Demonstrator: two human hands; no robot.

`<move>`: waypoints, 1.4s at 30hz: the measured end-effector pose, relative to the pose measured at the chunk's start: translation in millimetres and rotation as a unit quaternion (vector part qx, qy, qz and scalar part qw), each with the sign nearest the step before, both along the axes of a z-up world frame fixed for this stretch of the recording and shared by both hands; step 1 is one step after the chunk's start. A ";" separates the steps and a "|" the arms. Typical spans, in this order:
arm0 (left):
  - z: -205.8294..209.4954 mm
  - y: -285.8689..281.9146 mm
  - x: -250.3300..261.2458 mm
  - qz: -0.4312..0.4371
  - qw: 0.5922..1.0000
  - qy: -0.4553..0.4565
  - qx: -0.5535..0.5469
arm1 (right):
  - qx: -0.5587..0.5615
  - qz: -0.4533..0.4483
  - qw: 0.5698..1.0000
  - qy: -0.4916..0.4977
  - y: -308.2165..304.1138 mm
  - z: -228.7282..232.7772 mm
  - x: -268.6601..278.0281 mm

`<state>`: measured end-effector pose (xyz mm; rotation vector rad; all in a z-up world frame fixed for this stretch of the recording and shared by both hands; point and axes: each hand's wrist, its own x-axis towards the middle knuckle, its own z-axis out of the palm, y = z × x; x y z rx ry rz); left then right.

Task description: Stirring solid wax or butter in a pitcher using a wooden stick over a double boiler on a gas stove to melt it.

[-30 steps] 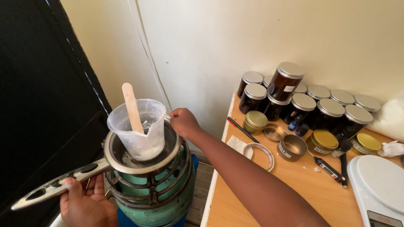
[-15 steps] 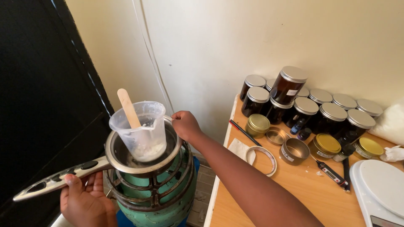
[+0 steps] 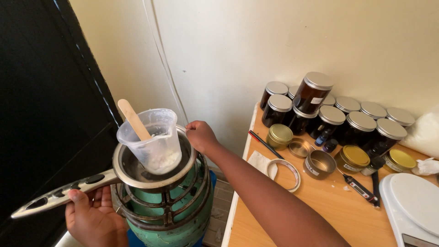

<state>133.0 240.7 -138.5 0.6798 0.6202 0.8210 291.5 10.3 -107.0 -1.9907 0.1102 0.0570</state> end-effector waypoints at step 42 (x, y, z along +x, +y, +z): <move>39.0 -68.0 10.1 -0.043 0.927 -0.030 0.372 | -0.258 0.120 0.866 -0.410 -12.0 11.0 -110.9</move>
